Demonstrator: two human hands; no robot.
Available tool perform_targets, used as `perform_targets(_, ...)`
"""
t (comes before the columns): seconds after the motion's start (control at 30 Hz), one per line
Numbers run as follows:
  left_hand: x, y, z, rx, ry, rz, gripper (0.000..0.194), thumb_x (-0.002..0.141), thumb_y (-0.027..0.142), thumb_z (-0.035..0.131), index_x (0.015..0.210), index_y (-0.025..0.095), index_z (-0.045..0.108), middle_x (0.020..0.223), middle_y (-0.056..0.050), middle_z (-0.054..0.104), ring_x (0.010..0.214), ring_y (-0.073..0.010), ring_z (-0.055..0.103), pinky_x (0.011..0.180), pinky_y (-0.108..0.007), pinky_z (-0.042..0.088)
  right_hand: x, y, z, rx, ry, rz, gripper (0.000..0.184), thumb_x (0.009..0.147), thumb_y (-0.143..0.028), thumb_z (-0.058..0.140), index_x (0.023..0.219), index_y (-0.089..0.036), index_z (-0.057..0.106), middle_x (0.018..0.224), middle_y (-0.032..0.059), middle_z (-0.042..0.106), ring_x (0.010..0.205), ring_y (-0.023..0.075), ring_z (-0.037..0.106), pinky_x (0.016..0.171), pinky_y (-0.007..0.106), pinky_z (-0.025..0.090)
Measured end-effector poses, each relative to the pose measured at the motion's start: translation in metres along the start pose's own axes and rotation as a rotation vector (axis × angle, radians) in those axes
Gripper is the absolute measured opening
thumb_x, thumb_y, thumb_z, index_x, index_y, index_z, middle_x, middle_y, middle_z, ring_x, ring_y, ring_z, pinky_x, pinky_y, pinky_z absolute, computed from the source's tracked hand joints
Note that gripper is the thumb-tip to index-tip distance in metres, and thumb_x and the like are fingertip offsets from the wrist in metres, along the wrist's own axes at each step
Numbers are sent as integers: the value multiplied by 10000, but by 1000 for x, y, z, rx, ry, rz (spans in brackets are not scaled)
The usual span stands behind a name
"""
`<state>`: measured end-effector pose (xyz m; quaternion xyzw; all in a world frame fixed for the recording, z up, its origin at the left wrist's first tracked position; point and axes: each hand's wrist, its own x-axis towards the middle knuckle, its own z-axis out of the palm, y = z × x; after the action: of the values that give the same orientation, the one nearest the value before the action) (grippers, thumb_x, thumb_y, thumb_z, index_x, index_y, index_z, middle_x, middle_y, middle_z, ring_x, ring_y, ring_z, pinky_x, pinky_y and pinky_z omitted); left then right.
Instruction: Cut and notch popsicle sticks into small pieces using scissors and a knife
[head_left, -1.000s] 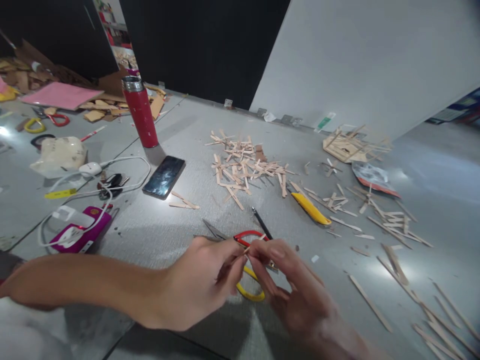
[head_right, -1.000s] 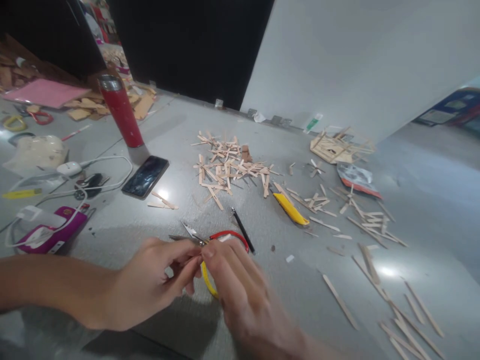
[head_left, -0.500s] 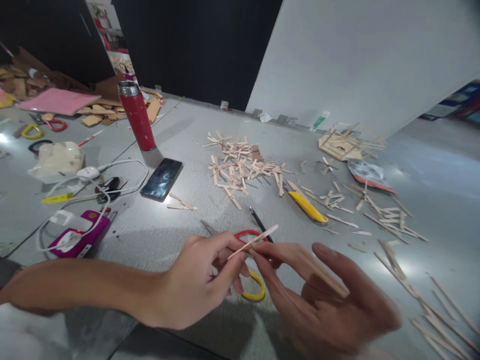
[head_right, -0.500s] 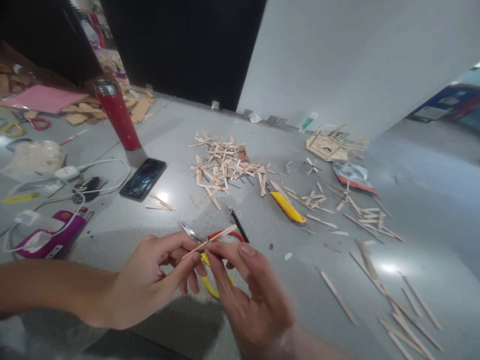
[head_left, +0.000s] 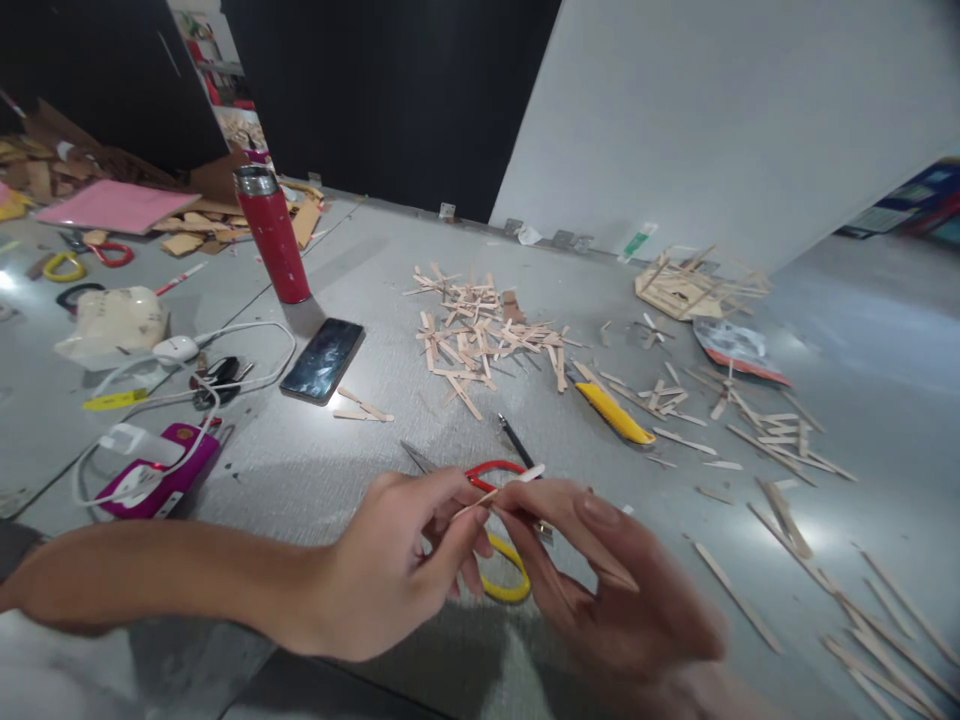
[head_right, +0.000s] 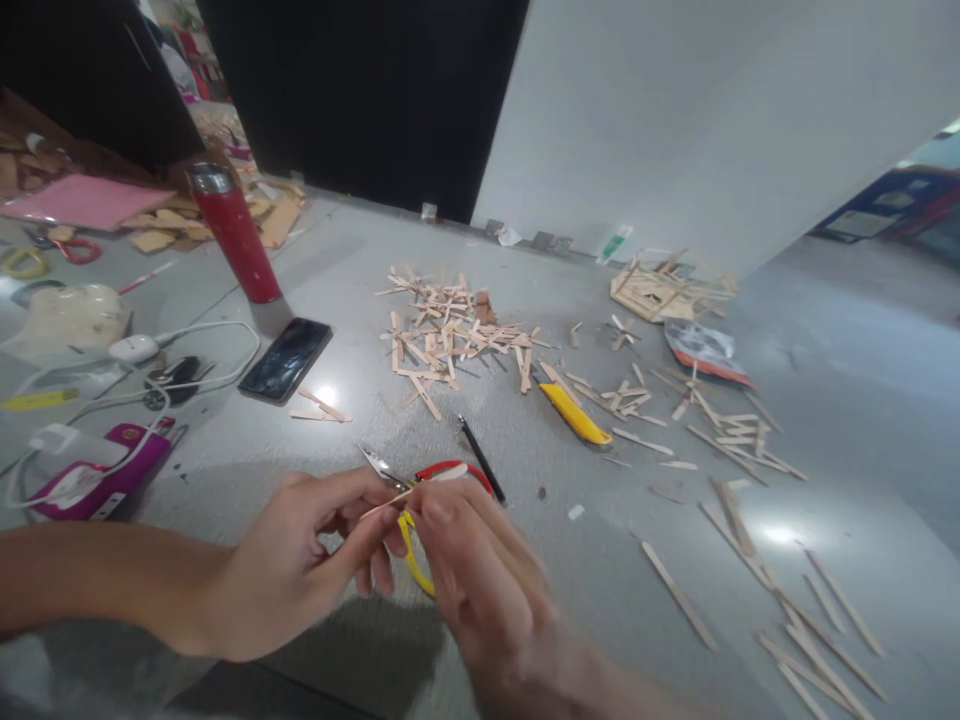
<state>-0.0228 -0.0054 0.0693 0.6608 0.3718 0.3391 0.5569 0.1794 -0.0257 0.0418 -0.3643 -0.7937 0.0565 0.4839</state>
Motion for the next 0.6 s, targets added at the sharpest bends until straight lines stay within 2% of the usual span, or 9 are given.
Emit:
perform_targets(0.2,-2,-1,2,97,-2,61,215,1036,225,473,849,174,564,622,13,665,510,-85,649,466,-115,448,4,-4,-4,17,-161,-13,477,948,-108,645,1378,-289,545,937,28,758,802,215,741,650,344,644)
perform_targets(0.37,-4,-6,2,184,9,156,193,1022,180,468,839,186,528,623,19,651,516,-86,636,460,-119,428,2,-7,4,19,-93,19,413,967,-89,611,1337,-266,563,922,35,741,782,202,727,669,336,638)
perform_targets(0.6,-2,-7,4,169,5,124,177,1040,208,455,902,179,564,640,16,659,515,-89,640,475,-131,462,6,-7,6,55,-49,91,406,982,-68,577,1330,-277,562,897,17,742,769,196,741,676,337,663)
